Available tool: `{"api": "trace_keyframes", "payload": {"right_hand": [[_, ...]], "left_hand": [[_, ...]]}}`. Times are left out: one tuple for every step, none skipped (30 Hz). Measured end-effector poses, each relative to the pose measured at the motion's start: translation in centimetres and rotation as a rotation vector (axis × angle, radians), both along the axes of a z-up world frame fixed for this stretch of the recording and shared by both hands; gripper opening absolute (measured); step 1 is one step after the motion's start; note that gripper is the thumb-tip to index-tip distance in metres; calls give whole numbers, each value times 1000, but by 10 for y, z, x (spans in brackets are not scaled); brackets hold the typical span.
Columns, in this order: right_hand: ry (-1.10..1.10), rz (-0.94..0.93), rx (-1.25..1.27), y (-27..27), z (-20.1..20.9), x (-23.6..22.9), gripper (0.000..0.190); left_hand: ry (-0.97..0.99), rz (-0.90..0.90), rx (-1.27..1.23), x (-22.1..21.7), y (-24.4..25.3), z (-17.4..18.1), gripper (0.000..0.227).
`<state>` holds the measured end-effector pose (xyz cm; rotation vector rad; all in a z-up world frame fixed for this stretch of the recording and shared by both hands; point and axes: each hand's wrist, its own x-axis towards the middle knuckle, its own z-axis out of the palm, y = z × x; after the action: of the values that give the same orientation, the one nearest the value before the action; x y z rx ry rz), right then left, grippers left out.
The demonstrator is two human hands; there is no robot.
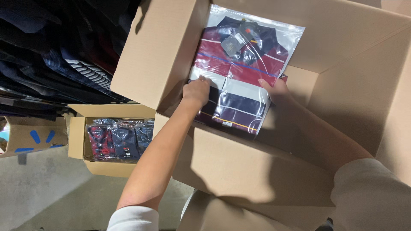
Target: The person picks up shirts in plastic packaging from a table and places them into cardboard boxes on the floor.
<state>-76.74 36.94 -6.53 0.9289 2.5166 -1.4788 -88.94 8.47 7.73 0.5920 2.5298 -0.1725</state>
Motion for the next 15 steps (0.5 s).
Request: {"api": "trace_keyframes", "payload": {"right_hand": [[-11, -26, -15, 2, -9, -1, 47], [-22, -52, -29, 4, -18, -3, 44], [-25, -50, -32, 5, -17, -4, 44], [-26, -60, -39, 5, -16, -5, 44], [-29, -69, -46, 4, -14, -5, 44], [-34, -66, -49, -5, 6, -9, 44], [-99, 1, 11, -14, 27, -13, 52], [-165, 69, 70, -23, 48, -16, 60], [-164, 75, 72, -19, 44, -19, 60], [-269, 104, 156, -15, 40, -21, 72], [-370, 135, 244, -11, 37, -26, 84], [-367, 143, 249, -8, 61, -24, 84], [-444, 224, 274, -8, 84, -23, 92], [-522, 305, 299, -8, 106, -22, 100], [-515, 321, 309, -19, 141, -20, 100]], "left_hand": [[-81, -37, 29, -6, 0, -26, 59], [-162, -73, 59, -11, 0, -52, 57], [-165, -70, 56, -14, -2, -52, 57], [-238, -67, 41, -17, -4, -52, 61], [-314, -62, 25, -19, -6, -53, 65], [-319, -58, 23, -21, -6, -50, 65], [-355, -41, 28, -23, -6, -46, 62], [-392, -24, 33, -24, -6, -43, 60], [-391, -19, 35, -24, -5, -39, 60], [-393, -30, 21, -23, -4, -36, 61], [-393, -38, 10, -24, -4, -32, 61], [-390, -30, 15, -22, -4, -28, 61], [-357, -19, 35, -20, -6, -26, 58], [-324, -7, 55, -18, -9, -23, 55], [-318, 11, 62, -15, -11, -9, 55]]}}
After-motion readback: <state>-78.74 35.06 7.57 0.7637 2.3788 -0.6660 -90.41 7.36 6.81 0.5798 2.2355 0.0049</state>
